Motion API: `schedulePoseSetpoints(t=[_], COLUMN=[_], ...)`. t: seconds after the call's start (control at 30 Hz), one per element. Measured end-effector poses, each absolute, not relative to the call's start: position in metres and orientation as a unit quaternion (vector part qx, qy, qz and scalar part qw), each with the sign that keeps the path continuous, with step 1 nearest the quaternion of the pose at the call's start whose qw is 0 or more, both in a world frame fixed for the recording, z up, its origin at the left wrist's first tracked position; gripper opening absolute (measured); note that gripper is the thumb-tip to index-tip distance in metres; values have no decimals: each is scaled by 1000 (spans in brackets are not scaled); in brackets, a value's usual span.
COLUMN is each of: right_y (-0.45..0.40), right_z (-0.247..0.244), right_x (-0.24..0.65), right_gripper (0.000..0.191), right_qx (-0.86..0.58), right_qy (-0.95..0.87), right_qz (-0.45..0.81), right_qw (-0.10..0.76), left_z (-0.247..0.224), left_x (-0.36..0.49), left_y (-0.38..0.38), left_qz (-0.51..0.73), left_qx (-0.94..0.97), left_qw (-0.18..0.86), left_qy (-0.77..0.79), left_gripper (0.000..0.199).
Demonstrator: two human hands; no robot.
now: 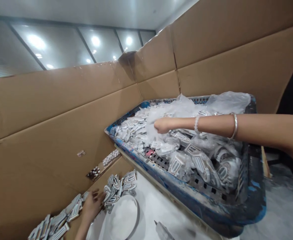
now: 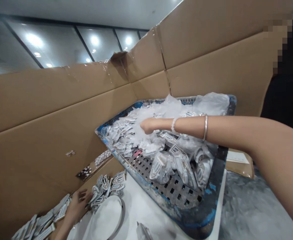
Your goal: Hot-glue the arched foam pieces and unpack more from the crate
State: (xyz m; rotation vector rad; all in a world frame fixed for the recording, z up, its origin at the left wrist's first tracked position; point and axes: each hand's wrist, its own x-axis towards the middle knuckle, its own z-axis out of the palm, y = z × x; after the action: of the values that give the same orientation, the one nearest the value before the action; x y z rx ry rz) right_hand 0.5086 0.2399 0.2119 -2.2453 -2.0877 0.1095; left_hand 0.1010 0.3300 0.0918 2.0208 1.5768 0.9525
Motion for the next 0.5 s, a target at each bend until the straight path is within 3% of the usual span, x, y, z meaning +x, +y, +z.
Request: schedulePoseSetpoints(t=[0.1, 0.27, 0.33, 0.5], right_y=[238, 234, 232, 227], right_z=[226, 250, 257, 264], right_x=[508, 516, 519, 517], right_gripper=[14, 16, 17, 17], right_qx=[-725, -699, -688, -609], right_qy=[-686, -686, -674, -699], right_qz=[-3, -78, -98, -109], right_qw=[57, 189, 250, 359], left_z=[106, 164, 190, 229], left_x=[115, 178, 218, 318], left_y=[328, 310, 301, 293], left_qz=[375, 489, 511, 448], left_qx=[736, 758, 784, 772], left_qw=[128, -1, 55, 395], left_qy=[548, 433, 349, 219], left_gripper=[39, 31, 35, 64])
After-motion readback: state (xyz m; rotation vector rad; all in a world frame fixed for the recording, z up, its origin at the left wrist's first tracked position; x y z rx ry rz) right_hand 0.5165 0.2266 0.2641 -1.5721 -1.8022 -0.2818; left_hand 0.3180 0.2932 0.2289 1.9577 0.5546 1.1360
